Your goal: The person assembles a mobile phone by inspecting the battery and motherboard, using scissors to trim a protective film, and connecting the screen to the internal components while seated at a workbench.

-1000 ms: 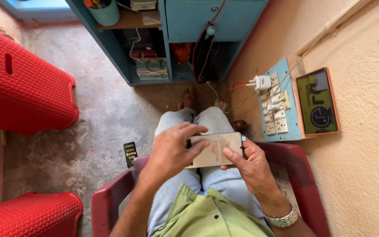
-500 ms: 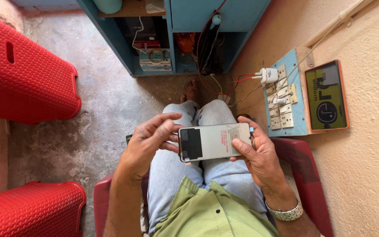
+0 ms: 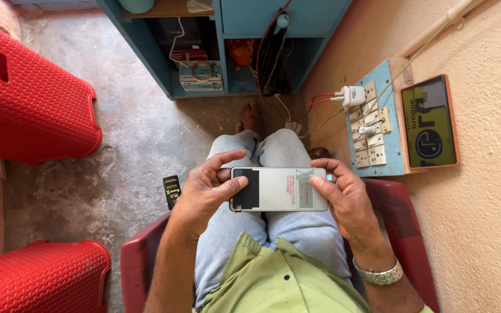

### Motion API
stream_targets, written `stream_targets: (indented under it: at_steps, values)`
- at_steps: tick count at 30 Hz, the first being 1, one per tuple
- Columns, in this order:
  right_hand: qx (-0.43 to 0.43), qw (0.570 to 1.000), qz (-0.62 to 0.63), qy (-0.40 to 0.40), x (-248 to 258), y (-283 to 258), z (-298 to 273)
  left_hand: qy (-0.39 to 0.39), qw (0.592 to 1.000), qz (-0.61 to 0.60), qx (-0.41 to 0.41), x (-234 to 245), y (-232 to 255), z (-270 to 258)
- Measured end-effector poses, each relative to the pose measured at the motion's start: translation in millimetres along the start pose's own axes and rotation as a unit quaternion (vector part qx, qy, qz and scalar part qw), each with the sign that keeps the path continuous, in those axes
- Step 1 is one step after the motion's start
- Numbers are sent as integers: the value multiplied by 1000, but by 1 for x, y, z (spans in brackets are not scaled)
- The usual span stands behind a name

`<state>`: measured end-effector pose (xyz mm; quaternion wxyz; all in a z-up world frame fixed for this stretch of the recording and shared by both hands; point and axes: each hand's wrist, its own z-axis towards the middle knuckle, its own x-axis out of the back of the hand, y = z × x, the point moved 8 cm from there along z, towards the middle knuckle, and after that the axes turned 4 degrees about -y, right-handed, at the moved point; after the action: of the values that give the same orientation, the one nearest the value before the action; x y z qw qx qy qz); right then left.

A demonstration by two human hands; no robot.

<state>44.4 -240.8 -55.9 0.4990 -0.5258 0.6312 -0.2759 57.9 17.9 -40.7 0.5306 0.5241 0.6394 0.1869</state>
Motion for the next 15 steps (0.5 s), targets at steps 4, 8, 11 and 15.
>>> stream_targets:
  at_steps: [4,8,11,15]
  values:
    - [9,998,-60,12,11,-5,5,-13,1000,1,-14,-3,3,0]
    - [7,996,-84,4,11,-10,6,-21,999,14,-25,-4,7,-2]
    - [7,996,-94,-3,9,-12,7,-12,1000,23,-17,-3,7,-2]
    - [30,995,-97,-14,8,-12,5,-9,999,25,-22,0,6,-2]
